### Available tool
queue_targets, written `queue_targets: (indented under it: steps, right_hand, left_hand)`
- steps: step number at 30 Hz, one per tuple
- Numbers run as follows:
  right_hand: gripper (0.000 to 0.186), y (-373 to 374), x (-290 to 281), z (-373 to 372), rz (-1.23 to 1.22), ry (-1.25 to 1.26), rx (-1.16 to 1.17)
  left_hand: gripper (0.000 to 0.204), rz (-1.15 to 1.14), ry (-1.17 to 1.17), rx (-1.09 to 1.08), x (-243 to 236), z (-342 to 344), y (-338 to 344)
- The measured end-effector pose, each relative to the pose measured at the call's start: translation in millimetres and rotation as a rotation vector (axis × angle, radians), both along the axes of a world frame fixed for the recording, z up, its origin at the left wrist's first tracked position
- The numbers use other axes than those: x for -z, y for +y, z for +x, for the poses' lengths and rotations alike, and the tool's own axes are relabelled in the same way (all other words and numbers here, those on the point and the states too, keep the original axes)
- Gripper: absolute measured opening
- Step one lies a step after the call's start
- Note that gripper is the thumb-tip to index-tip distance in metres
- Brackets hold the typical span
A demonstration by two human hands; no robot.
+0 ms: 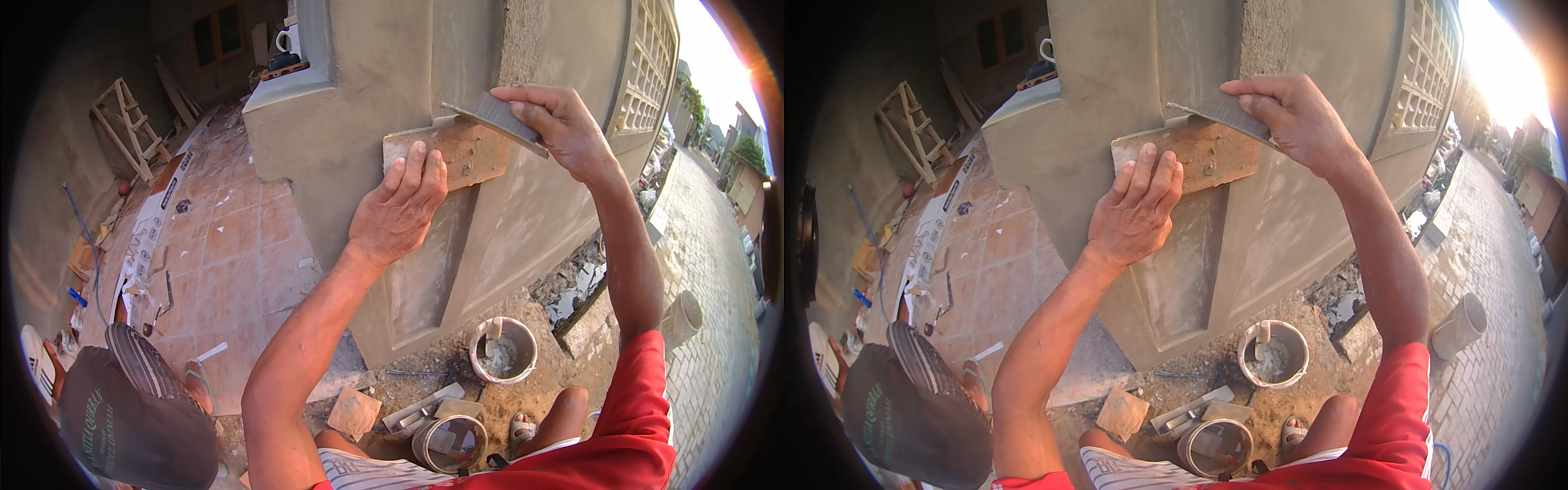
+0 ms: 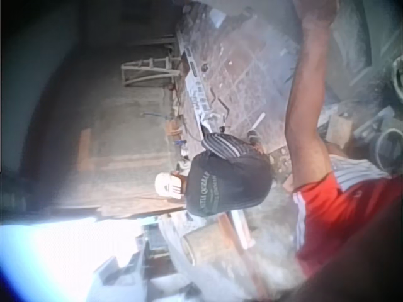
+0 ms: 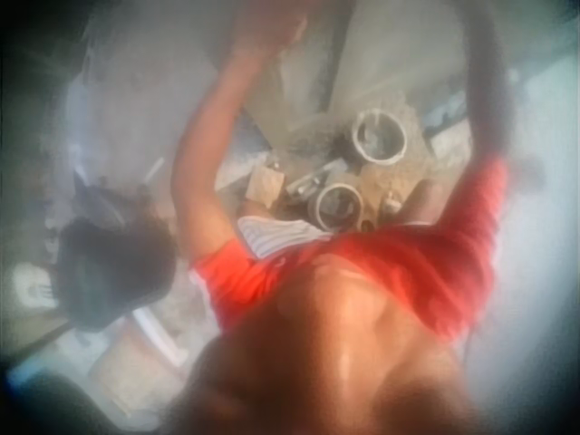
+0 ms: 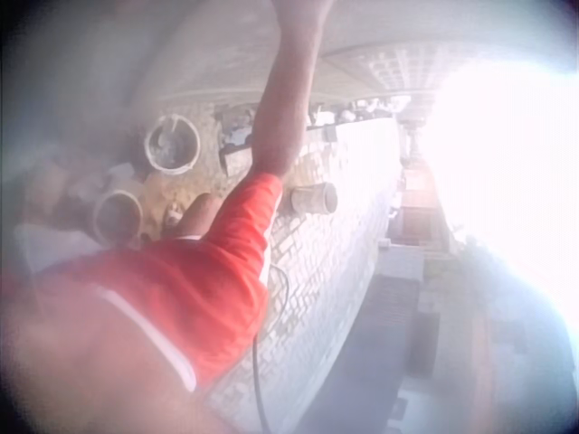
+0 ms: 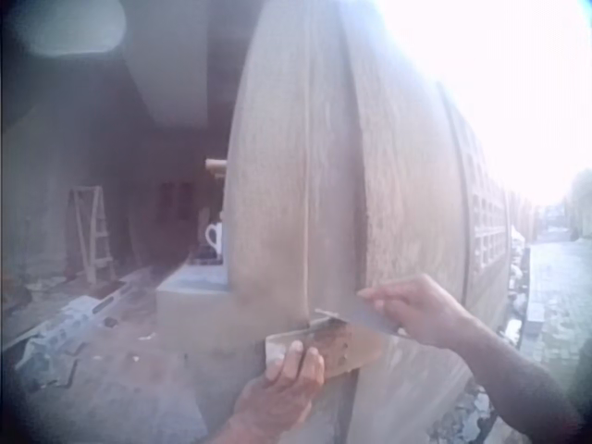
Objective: The person applies and smooths plaster onto a wall using a trowel and a wooden float. They repeatedly scoop plaster from a bucket, spread it on the wall, and smooth the surface to create a finished finish.
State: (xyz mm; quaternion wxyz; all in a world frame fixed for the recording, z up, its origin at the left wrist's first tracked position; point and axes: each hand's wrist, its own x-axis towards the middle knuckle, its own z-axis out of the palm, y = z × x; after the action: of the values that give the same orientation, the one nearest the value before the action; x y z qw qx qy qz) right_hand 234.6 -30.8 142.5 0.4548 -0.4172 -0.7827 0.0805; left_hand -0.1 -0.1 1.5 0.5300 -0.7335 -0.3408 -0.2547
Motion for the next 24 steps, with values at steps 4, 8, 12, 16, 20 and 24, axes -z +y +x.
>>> queue_targets:
  steps: [4, 8, 12, 16, 20, 24]
  right_hand:
    - [0.029, 1, -2, 0, -0.018, -0.02, -0.003]
    - [0.029, 0, 0, -1, -0.035, 0.013, -0.035]
    - [0.029, -4, 1, -3, -0.125, 0.118, -0.105]
    - [0.028, 2, 5, 4, -0.146, 0.307, -0.251]
    - [0.028, 4, 1, 17, -0.047, 0.269, -0.124]
    - [0.027, 7, -2, 27, 0.045, 0.135, 0.026]
  left_hand:
    - [0.07, -0.013, 0.0, 0.009, -1, 0, 0]
    - [0.07, -0.001, 0.001, 0.014, -1, -1, 0]
    - [0.068, -0.017, -0.006, 0.027, -2, -2, -1]
    - [0.067, 0.006, -0.01, 0.037, -1, 0, 1]
    - [0.066, 0.039, -0.002, 0.016, 0, -1, 1]
    - [0.066, 0.017, -0.01, 0.018, -1, 1, -2]
